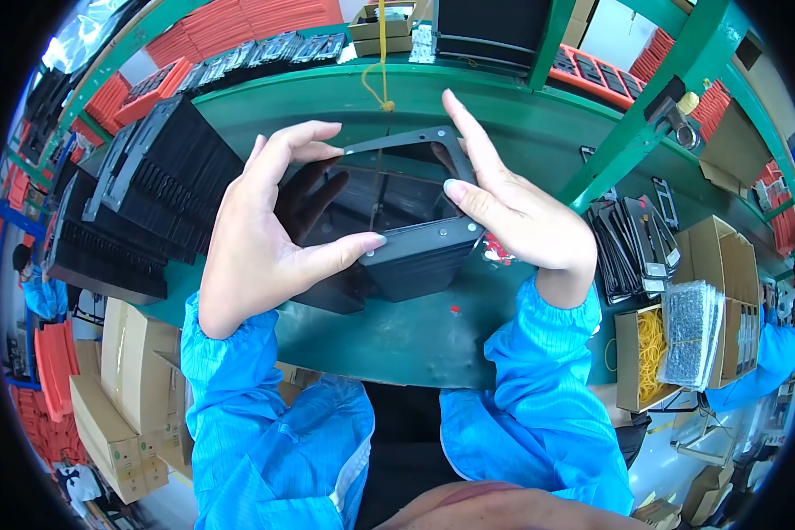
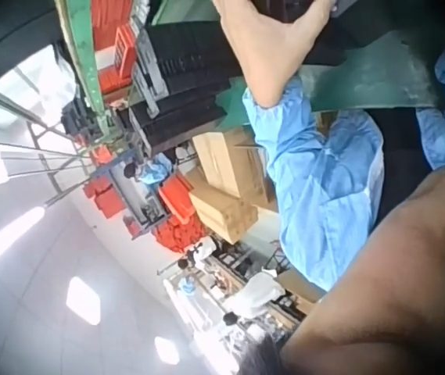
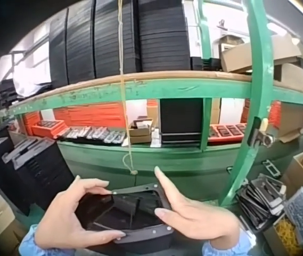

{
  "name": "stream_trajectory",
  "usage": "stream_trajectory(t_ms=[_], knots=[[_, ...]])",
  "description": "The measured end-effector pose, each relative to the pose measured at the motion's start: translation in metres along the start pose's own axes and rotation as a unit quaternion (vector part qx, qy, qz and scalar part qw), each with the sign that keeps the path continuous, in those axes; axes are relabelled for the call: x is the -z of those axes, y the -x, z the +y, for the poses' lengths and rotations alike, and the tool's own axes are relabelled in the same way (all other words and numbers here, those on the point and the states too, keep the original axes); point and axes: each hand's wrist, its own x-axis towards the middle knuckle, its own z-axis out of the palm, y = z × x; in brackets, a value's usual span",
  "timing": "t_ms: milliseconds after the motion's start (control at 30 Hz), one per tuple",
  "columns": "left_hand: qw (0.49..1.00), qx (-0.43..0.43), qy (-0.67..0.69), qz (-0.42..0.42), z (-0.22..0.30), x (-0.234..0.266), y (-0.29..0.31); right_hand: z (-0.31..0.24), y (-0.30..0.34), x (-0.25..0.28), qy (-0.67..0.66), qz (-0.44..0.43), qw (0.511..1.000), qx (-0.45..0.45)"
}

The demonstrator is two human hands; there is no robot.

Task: Assembling black plastic components and screens at a factory workstation.

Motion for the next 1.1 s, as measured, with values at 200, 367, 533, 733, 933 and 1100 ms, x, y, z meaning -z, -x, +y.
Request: stream_trajectory(t_ms=[200, 367, 533, 733, 933, 1100], knots=[[1.000, -0.004, -0.009, 0.012, -0.004, 0.000, 0.001, -0.010, 0.001, 0.001, -0.018, -0.027, 0.997, -0.063], [1.000, -0.001, -0.004, 0.001, 0.000, 0.001, 0.002, -0.008, 0.002, -0.001, -0.019, -0.013, 0.999, -0.026], [0.999, -0.011, 0.030, 0.032, 0.001, 0.007, 0.003, -0.004, 0.001, -0.001, -0.040, -0.006, 0.999, -0.009], [0.990, -0.054, -0.087, -0.094, -0.037, 0.049, 0.029, -0.007, 0.001, -0.002, -0.061, -0.015, 0.998, -0.020], [0.988, 0.031, 0.116, -0.099, -0.050, 0.040, 0.029, -0.004, -0.006, -0.001, -0.030, 0.061, 0.993, -0.095], [0.896, 0.134, 0.422, 0.030, -0.066, 0.004, 0.055, 0.026, -0.044, -0.028, -0.140, 0.148, 0.979, -0.009]])
